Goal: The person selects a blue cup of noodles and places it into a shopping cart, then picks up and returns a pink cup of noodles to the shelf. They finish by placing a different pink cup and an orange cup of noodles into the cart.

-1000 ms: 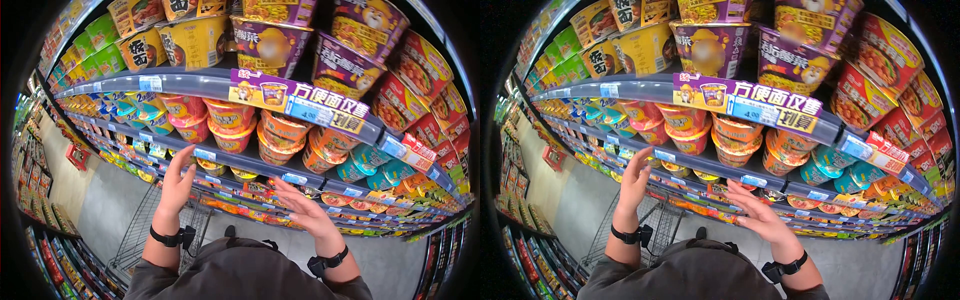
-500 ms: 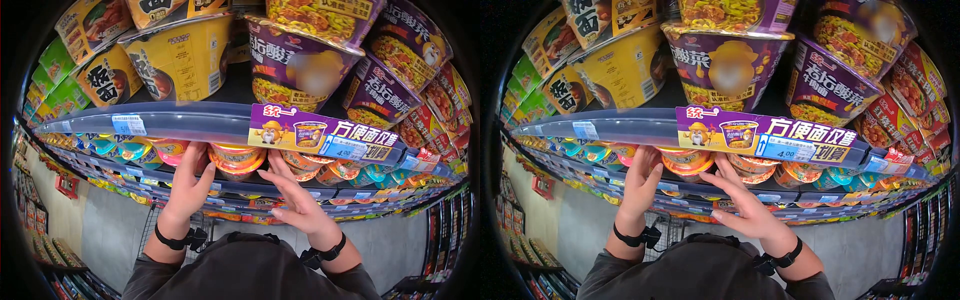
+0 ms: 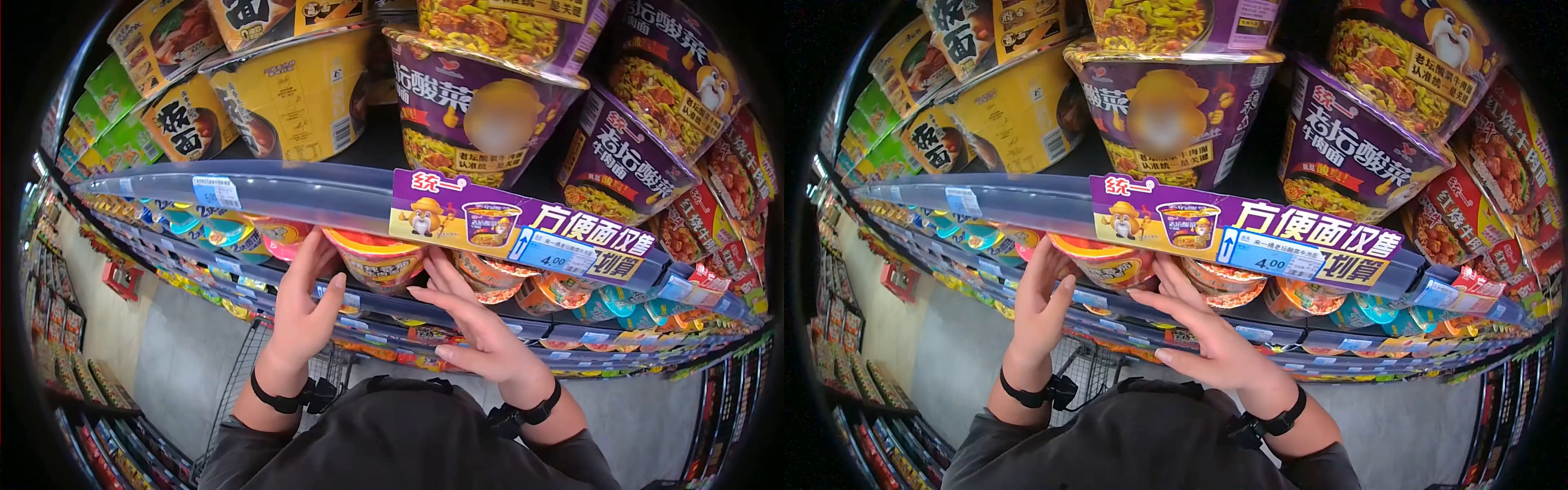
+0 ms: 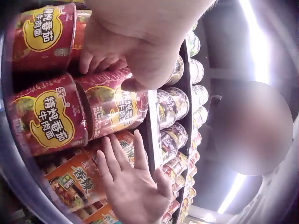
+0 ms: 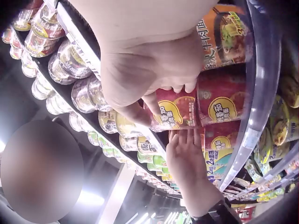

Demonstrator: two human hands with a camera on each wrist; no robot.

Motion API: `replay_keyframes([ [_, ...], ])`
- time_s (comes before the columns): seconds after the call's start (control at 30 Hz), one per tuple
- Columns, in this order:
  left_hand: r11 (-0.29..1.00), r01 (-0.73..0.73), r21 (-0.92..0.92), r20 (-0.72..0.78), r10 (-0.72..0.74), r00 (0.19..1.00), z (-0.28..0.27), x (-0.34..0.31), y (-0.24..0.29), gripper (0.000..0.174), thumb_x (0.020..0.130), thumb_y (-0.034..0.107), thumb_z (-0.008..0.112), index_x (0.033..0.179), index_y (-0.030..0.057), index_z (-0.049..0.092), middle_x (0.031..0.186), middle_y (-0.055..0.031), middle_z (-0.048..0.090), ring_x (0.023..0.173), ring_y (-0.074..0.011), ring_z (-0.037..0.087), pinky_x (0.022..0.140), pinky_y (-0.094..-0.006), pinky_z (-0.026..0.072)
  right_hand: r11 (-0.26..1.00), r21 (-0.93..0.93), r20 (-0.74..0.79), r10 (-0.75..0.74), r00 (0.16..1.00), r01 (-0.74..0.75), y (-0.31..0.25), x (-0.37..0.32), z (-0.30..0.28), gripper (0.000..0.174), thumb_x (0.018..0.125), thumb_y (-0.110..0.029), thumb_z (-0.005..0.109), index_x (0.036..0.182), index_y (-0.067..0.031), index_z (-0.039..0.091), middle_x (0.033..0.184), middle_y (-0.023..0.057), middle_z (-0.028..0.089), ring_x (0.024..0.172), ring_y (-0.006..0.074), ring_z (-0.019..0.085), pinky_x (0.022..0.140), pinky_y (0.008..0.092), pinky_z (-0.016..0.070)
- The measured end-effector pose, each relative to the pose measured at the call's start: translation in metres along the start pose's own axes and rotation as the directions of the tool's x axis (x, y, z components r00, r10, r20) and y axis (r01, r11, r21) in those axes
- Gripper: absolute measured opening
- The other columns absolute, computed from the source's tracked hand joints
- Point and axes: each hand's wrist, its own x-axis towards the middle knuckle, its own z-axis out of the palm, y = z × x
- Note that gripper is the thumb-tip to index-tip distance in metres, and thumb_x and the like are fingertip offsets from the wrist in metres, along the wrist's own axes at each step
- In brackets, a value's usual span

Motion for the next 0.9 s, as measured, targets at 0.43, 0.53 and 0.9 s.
replay_keyframes([
  [0.43,0.997,0.039,0.065,-0.249,-0.022,0.968,0.042,-0.116,0.045,0.062,0.097,-0.004,0.055,0.156,-0.0057,0.035,0.150,-0.0131,0.046,0.142,-0.0257,0.047,0.118,-0.0407,0.0373,0.931,0.363,0.222,-0.050,0.974,-0.035,-0.010,-0.051,-0.008,0.063,0.095,-0.013,0.064,0.154,-0.0026,0.045,0.173,0.0216,0.007,0.162,0.0357,0.009,0.127,0.0491,0.0145],
  [0.53,0.992,0.086,0.091,-0.305,-0.054,0.951,0.059,-0.151,0.059,0.061,0.094,-0.008,0.053,0.153,-0.0051,0.038,0.145,-0.0128,0.045,0.142,-0.0254,0.048,0.118,-0.0402,0.0385,0.895,0.431,0.254,0.005,0.967,-0.117,-0.006,-0.074,-0.005,0.063,0.095,-0.013,0.065,0.153,0.0003,0.045,0.172,0.0204,0.010,0.162,0.0321,0.008,0.128,0.0493,0.0133],
  [0.9,0.942,0.322,0.097,-0.459,-0.244,0.854,0.092,-0.290,0.091,0.068,0.090,-0.012,0.055,0.155,-0.0040,0.036,0.153,-0.0185,0.043,0.145,-0.0300,0.046,0.119,-0.0428,0.0402,0.656,0.651,0.457,0.064,0.887,-0.382,0.037,-0.134,0.039,0.066,0.095,-0.016,0.065,0.153,0.0035,0.041,0.168,0.0178,0.024,0.157,0.0316,0.027,0.128,0.0503,0.0190],
])
